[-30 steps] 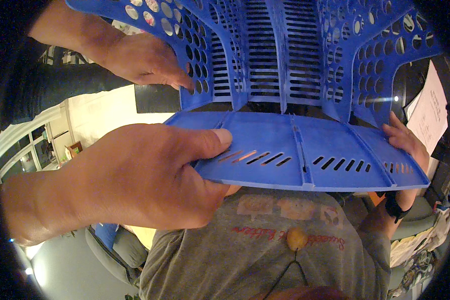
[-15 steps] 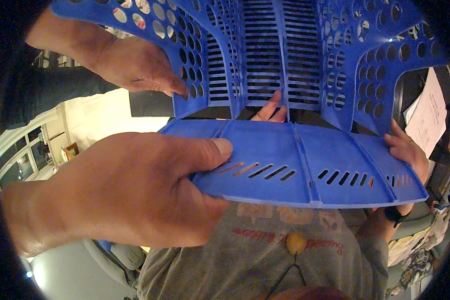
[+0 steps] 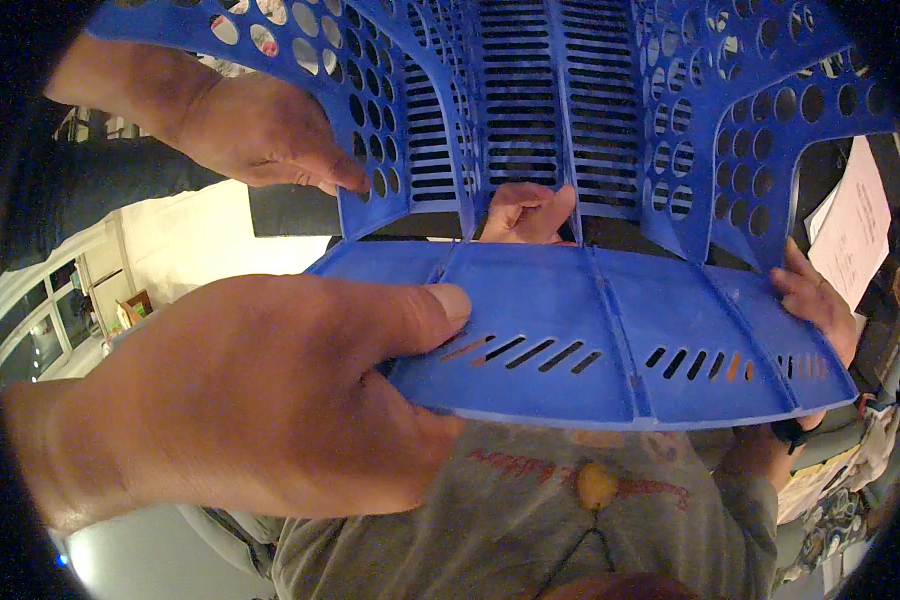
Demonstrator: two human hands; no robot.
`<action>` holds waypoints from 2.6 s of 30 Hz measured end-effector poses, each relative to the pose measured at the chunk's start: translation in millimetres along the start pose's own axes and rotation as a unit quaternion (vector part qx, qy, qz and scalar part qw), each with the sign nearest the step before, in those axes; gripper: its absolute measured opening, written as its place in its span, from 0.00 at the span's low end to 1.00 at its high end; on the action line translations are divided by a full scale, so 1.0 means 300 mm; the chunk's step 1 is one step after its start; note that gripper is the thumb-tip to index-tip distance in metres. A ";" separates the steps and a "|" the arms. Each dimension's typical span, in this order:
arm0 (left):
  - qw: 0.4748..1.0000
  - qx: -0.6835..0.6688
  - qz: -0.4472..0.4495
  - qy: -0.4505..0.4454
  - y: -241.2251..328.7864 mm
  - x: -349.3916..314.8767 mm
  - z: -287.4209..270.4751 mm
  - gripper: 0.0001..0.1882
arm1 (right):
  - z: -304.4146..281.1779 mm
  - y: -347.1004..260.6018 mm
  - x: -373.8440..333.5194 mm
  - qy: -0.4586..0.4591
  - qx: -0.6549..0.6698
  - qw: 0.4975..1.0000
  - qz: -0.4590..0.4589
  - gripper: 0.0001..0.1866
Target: The person assembles a blue plastic crate by hand, snapping together side panels and a base panel. Another person assists by holding and aligning parts. The crate is fully assembled by the end of the clip.
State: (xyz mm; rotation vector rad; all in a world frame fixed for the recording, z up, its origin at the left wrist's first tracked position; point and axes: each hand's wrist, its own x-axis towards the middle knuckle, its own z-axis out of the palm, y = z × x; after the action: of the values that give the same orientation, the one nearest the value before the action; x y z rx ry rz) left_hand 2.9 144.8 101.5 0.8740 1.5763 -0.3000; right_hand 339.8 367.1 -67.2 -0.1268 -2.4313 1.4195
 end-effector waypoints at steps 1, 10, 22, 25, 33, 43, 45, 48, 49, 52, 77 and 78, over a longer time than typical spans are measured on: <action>1.000 0.006 -0.006 -0.004 -0.001 -0.003 -0.003 0.14 | -0.004 -0.030 0.017 -0.023 -0.062 0.994 0.088 0.22; 0.994 0.053 0.055 0.072 -0.001 -0.020 -0.001 0.12 | 0.048 -0.521 0.294 -0.149 -0.406 0.893 -0.123 0.35; 0.936 -0.332 0.007 -0.114 -0.066 -0.003 0.025 0.10 | 0.272 -0.493 0.395 -0.068 -0.368 0.921 -0.108 0.13; 0.838 -0.515 -0.053 -0.172 -0.097 0.023 0.060 0.10 | 0.256 -0.484 0.390 -0.076 -0.371 0.919 -0.114 0.13; 0.395 -0.868 -0.173 -0.245 -0.154 0.108 0.142 0.10 | 0.236 -0.500 0.391 -0.091 -0.365 0.922 -0.098 0.14; 0.358 -0.885 -0.191 -0.229 -0.131 0.091 0.121 0.10 | 0.236 -0.493 0.403 -0.088 -0.360 0.923 -0.106 0.12; 0.350 -0.888 -0.196 -0.224 -0.128 0.090 0.113 0.10 | 0.241 -0.509 0.404 -0.081 -0.357 0.928 -0.071 0.12; 0.341 -0.891 -0.205 -0.219 -0.122 0.083 0.103 0.11 | 0.244 -0.510 0.407 -0.080 -0.354 0.930 -0.060 0.12; 0.336 -0.892 -0.209 -0.217 -0.119 0.081 0.100 0.11 | 0.243 -0.506 0.408 -0.082 -0.353 0.930 -0.063 0.12; 0.330 -0.893 -0.224 -0.207 -0.107 0.077 0.089 0.11 | 0.244 -0.491 0.408 -0.056 -0.365 0.925 -0.095 0.12; 0.274 -0.898 -0.295 -0.174 -0.129 0.075 0.024 0.11 | 0.204 -0.425 0.444 -0.093 -0.342 0.917 -0.182 0.16; 0.195 -0.910 -0.331 -0.159 -0.123 0.076 0.021 0.11 | 0.208 -0.404 0.446 -0.077 -0.347 0.911 -0.208 0.17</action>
State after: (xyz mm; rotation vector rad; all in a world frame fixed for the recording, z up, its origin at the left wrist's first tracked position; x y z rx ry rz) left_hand -16.6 123.9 68.2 -1.7396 0.6683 0.7965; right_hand 203.7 285.8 39.7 0.3381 -2.7582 0.3626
